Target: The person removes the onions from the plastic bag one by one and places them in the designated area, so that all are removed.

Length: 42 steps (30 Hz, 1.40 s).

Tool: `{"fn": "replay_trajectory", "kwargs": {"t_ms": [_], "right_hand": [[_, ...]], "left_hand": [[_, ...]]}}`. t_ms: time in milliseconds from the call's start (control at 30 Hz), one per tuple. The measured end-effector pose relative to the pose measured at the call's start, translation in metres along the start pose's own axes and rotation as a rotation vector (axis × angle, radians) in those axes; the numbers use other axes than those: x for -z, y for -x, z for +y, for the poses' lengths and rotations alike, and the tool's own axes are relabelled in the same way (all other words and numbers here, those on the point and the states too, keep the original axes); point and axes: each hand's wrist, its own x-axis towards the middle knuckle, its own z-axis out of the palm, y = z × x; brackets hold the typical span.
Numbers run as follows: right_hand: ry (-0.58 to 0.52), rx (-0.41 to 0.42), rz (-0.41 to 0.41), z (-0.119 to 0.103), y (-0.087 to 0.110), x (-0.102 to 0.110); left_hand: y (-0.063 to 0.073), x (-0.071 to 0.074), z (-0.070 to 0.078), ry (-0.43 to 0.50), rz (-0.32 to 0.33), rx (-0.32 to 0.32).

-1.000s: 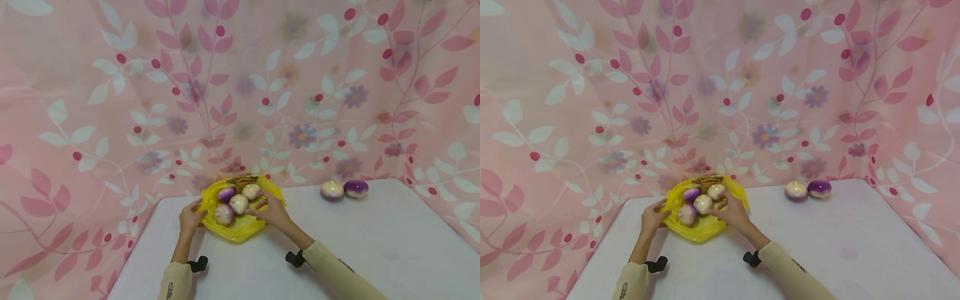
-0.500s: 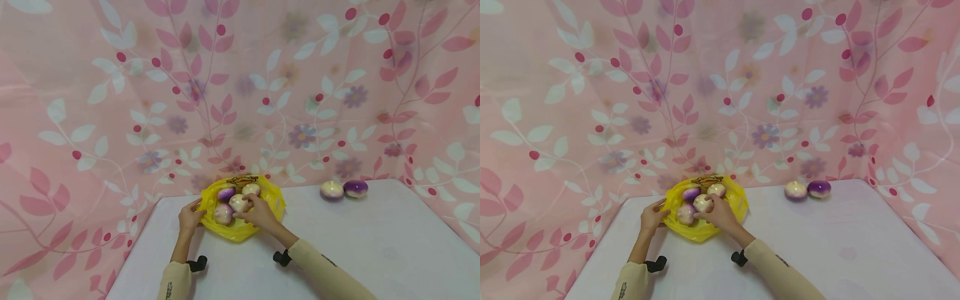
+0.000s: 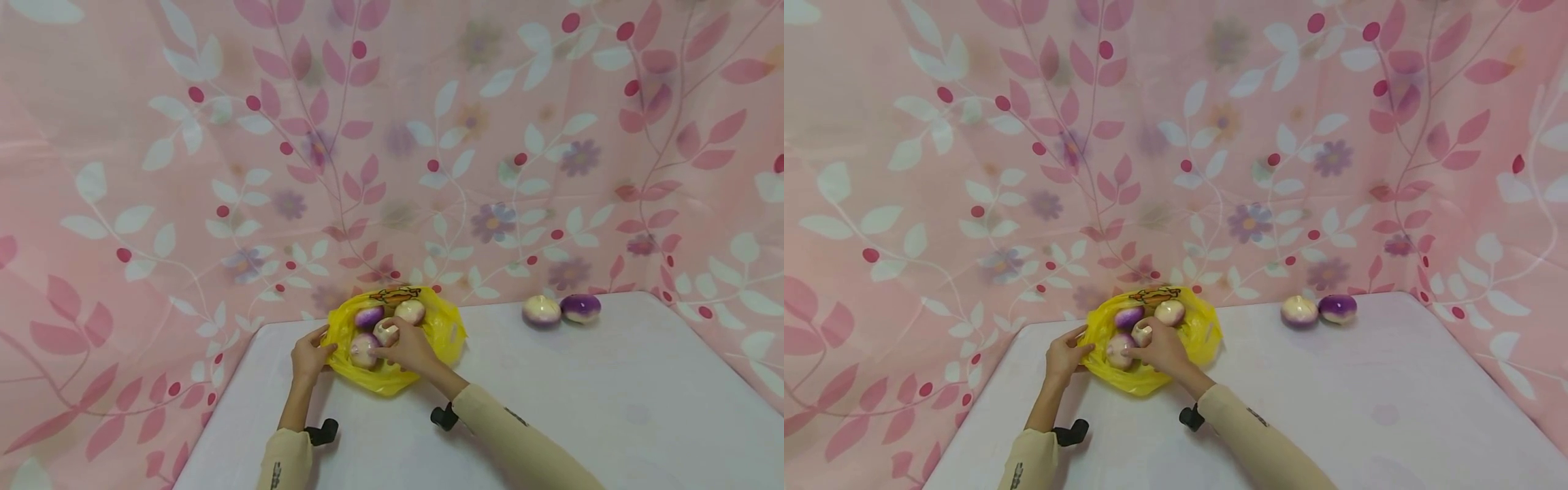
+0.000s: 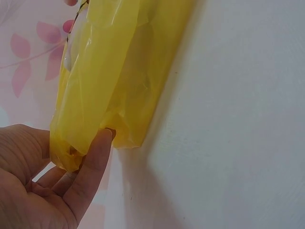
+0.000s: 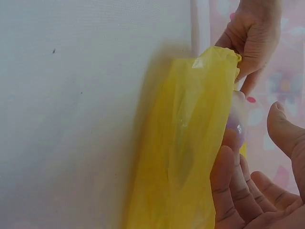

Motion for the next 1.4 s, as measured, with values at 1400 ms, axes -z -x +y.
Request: {"fn": "replay_trajectory", "kwargs": {"t_ms": [1400], "right_hand": [[0.341, -0.041, -0.006, -0.011, -0.012, -0.031]], "left_hand": [[0.001, 0.000, -0.002, 0.011, -0.004, 0.004]]}}
